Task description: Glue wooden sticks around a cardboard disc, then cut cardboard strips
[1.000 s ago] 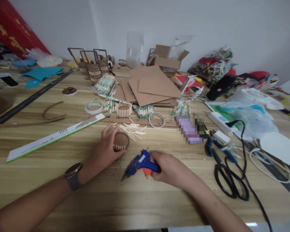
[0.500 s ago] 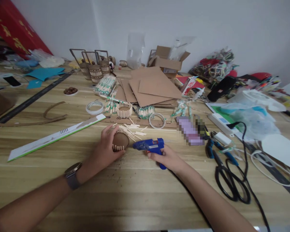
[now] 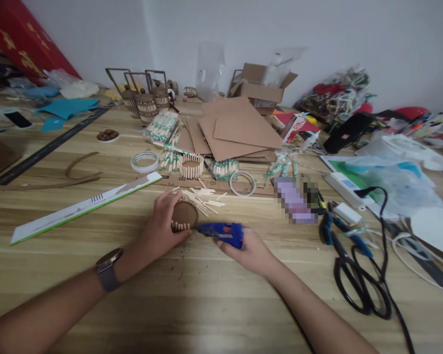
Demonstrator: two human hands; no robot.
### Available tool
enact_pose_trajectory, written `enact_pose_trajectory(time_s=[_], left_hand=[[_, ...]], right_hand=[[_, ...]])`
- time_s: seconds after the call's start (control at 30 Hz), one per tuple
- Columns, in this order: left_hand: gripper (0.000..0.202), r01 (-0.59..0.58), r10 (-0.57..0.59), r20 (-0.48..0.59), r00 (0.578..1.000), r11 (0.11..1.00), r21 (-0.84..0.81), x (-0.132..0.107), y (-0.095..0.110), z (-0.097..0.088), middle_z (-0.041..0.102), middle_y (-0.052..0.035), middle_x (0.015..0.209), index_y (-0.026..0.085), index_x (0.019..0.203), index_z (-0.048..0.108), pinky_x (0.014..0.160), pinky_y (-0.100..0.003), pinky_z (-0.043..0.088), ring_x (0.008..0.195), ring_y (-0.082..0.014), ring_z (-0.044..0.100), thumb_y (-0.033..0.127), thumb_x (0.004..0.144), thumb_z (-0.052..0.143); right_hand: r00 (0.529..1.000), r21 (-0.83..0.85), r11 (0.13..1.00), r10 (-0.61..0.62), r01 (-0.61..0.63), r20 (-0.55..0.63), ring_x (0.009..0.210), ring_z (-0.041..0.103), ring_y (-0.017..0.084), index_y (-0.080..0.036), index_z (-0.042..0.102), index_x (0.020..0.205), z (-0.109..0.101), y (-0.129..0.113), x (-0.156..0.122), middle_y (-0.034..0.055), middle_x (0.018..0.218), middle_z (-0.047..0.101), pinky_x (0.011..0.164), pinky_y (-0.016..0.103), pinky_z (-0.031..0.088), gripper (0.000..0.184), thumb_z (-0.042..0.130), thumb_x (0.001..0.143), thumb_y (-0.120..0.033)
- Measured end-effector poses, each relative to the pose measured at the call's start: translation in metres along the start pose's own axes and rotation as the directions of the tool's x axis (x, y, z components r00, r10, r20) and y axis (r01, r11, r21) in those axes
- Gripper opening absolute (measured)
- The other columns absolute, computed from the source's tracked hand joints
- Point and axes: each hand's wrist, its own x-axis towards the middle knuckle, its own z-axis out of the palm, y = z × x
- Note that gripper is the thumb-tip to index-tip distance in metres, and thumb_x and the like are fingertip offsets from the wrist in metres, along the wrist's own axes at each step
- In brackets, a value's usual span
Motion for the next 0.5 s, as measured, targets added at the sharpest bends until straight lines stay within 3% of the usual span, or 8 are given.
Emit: enact_pose_trajectory(time_s=[0.5], left_hand=[[0.096,0.008,-0.008,0.011,1.000,1.000,0.001,0.0008,0.0012,-0.0008,0.027,-0.0173,0.152,0.029,0.148,0.025,0.116,-0.060,0.034,0.144,-0.0375,0.032,0.013,0.070,0.079]], right_hand=[[0.988,-0.086,0.986,-0.144,0.140,-0.046,0.069,0.066,0.020,-0.018,0.073,0.094,0.0068,0.0004,0.0016,0.0050,0.079,0.072,0.064,0.029,0.053,0.026,0.056,0.086,-0.035]])
